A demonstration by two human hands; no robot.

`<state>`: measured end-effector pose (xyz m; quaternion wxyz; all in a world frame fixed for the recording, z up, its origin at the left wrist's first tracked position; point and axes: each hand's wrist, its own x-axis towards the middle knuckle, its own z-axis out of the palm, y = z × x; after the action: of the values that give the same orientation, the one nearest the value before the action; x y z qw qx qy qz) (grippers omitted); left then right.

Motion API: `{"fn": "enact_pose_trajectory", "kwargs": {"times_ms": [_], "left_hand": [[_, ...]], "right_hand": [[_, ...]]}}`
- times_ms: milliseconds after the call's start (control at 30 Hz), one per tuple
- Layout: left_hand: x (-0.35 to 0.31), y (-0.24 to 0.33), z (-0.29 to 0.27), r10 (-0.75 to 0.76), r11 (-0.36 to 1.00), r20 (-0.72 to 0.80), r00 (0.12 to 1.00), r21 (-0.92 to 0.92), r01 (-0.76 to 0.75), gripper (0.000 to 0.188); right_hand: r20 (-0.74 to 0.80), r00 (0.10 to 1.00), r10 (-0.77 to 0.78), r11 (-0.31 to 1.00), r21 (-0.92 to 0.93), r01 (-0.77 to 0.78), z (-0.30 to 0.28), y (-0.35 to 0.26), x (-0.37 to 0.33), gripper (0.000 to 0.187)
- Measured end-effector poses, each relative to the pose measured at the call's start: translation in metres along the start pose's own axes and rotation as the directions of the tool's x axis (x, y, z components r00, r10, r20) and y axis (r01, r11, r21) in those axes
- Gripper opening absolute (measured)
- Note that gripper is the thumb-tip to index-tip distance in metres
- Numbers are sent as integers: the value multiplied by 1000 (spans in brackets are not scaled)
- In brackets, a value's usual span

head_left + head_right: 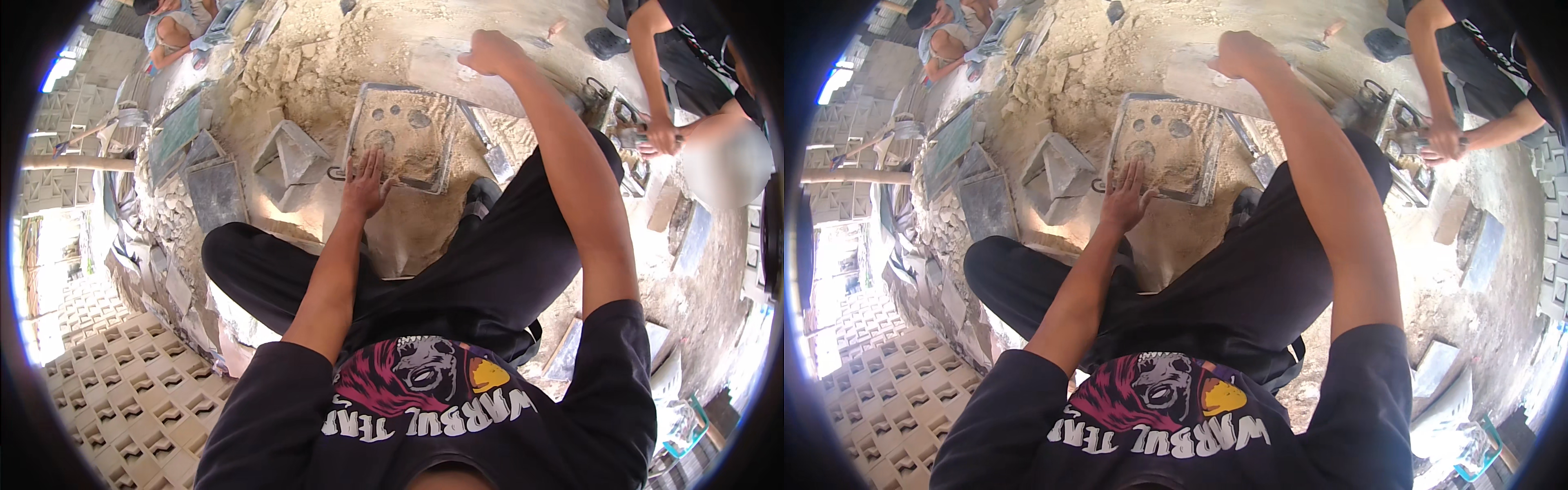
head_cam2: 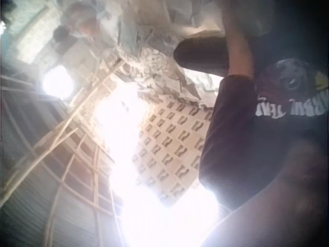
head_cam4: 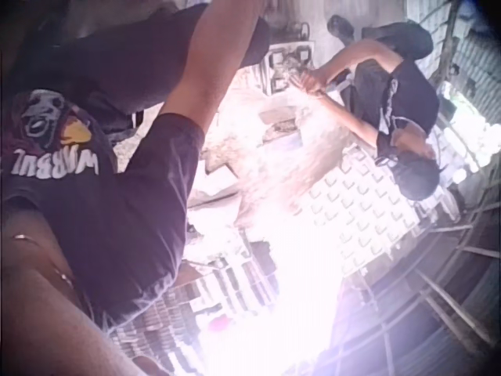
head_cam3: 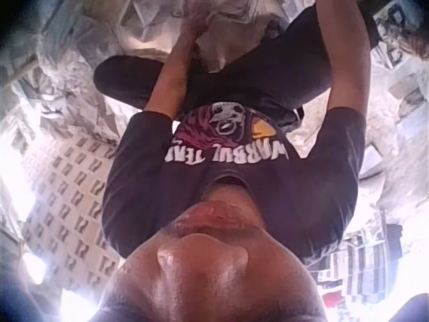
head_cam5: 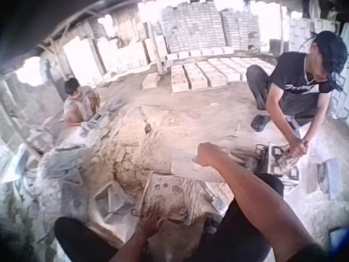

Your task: The person fills a metal mold with a dry mixture using a trowel, levels the surface, and compacts it by tamping with a heavy tool.

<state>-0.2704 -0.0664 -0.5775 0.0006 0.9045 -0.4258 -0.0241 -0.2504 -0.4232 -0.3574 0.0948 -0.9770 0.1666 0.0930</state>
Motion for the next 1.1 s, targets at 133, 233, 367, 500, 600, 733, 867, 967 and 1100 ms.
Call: {"fn": "enact_pose_trajectory", "kwargs": {"times_ms": [133, 233, 367, 500, 600, 733, 867, 967, 1100], "left_hand": [[-4, -11, 0, -179, 983, -38, 983, 34, 180, 74], [-5, -14, -1, -145, 989, -5, 989, -10, 145, 76], [-2, -10, 2, -291, 955, 10, 957, -52, 291, 76], [20, -21, 0, -267, 963, -58, 962, -42, 265, 75], [57, -17, -4, -167, 977, -30, 986, -139, 161, 75], [104, -7, -5, -137, 970, 36, 990, -198, 142, 75], [150, -31, -8, -101, 986, -18, 995, -136, 97, 73], [173, -59, -12, -218, 944, -79, 973, -269, 190, 70], [185, -75, 6, -284, 894, -115, 952, -390, 219, 70]], "right_hand": [[10, 999, 38, 999, 3, -38, 5, 7, 6, 44], [42, 998, 44, 999, 3, -45, 6, 3, 12, 45], [46, 998, 42, 999, 15, -43, 11, -3, 15, 45], [28, 999, 25, 999, 28, -26, 17, -10, 15, 47], [34, 999, 21, 1000, -11, -21, 27, -2, 36, 47], [16, 996, 88, 995, -45, -87, 32, 17, 55, 43], [-8, 987, 162, 979, -123, -162, 16, 39, 81, 41], [43, 984, 173, 959, -237, -159, 19, 55, 115, 39], [127, 984, 125, 904, -423, -60, 56, 80, 167, 34]]}}
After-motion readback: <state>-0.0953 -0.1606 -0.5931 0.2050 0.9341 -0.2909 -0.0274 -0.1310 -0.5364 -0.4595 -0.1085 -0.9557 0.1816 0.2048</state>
